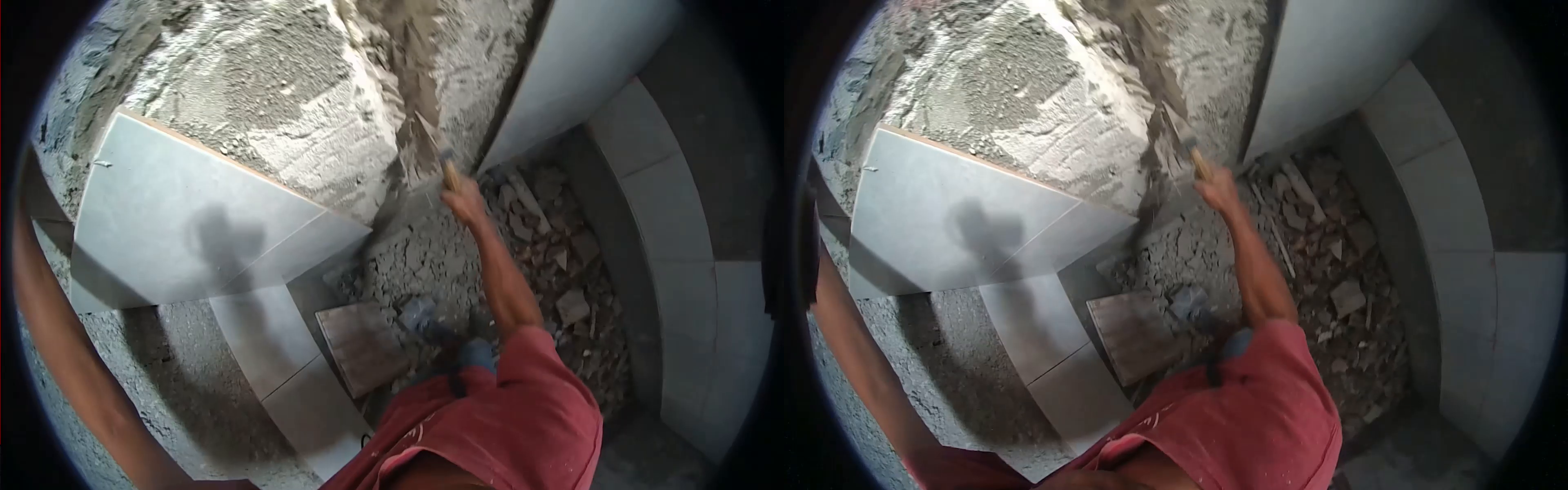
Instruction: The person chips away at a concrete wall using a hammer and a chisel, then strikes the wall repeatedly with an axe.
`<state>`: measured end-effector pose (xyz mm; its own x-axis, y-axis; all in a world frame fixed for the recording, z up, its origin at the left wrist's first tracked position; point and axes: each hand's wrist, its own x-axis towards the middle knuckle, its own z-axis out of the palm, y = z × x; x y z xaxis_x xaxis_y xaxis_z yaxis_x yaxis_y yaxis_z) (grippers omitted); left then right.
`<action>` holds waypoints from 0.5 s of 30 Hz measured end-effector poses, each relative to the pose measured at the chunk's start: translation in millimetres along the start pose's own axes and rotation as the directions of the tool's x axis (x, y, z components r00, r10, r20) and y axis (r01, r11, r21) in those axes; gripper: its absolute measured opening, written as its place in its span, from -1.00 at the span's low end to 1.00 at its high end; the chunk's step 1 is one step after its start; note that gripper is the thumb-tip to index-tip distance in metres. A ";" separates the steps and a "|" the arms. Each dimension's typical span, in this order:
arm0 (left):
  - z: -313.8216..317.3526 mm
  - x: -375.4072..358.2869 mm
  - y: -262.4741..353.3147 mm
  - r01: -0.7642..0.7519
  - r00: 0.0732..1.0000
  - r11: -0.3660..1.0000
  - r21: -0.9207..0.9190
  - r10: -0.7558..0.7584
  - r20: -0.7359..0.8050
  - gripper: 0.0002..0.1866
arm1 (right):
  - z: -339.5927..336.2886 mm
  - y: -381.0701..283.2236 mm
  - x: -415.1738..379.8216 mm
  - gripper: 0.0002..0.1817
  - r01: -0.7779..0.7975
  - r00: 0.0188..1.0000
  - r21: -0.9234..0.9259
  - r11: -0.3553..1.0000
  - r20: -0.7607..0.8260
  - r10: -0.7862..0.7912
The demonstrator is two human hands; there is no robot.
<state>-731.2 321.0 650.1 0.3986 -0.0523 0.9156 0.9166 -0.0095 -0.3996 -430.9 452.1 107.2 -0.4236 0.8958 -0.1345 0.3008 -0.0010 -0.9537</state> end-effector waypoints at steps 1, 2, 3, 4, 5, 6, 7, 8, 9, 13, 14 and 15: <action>0.3 -5.1 6.7 -0.067 0.997 0.997 0.047 0.068 -0.028 -0.59 | -5.0 -8.8 -10.4 -0.78 0.169 0.985 0.027 0.985 0.027 -0.170; -4.1 -3.6 -7.2 -0.063 0.998 0.996 0.061 0.064 -0.018 -0.59 | -7.5 -12.7 -18.0 -0.78 0.322 0.945 0.060 0.945 0.048 -0.325; -9.8 3.9 -30.8 -0.034 0.999 0.999 -0.005 0.034 0.036 -0.59 | -10.8 -14.5 -4.4 -0.78 0.341 0.938 0.051 0.939 0.053 -0.343; -12.2 7.3 -39.8 0.009 0.994 0.997 -0.080 0.000 0.109 -0.60 | -11.7 -9.8 1.0 -0.78 0.175 0.982 -0.052 0.983 0.082 -0.171; -11.9 8.0 -47.2 -0.060 0.988 0.987 -0.149 0.080 0.134 -0.57 | -12.6 -5.7 4.6 -0.78 0.011 0.996 -0.157 0.988 0.088 0.003; -9.4 8.0 -37.1 -0.072 0.990 0.988 -0.133 0.087 0.112 -0.57 | -16.8 -4.2 7.2 -0.78 0.038 0.996 -0.162 0.986 0.083 -0.025; -3.2 1.7 -24.4 -0.123 0.990 0.987 -0.103 0.129 0.056 -0.56 | -17.2 2.4 -3.5 -0.77 0.128 0.991 -0.131 0.983 0.063 -0.121; -0.4 -0.6 -18.0 -0.176 0.984 0.983 -0.060 0.176 -0.004 -0.55 | -18.1 1.1 -2.2 -0.77 0.230 0.973 -0.104 0.968 0.042 -0.227; -11.1 0.8 -17.5 -0.141 0.984 0.989 -0.050 0.145 0.100 -0.52 | -22.4 -11.0 2.2 -0.77 0.258 0.966 -0.108 0.960 0.057 -0.253; -1.9 -1.0 -10.9 -0.123 0.992 0.989 0.087 0.122 0.025 -0.54 | -23.6 -40.2 9.5 -0.74 0.423 0.901 -0.129 0.897 0.169 -0.400; -7.2 -0.4 -23.3 -0.124 0.992 0.983 0.137 0.118 0.054 -0.56 | -23.1 -45.8 19.1 -0.73 0.262 0.962 -0.202 0.944 0.128 -0.240; -13.2 0.6 -37.4 -0.126 0.990 0.972 0.198 0.112 0.084 -0.59 | -28.5 -52.1 21.7 -0.74 0.236 0.968 -0.229 0.945 0.136 -0.209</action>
<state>-765.7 308.2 665.0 0.4997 0.0307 0.8657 0.8465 0.1947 -0.4955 -431.4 484.3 161.7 -0.5896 0.8071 0.0319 0.3798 0.3119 -0.8709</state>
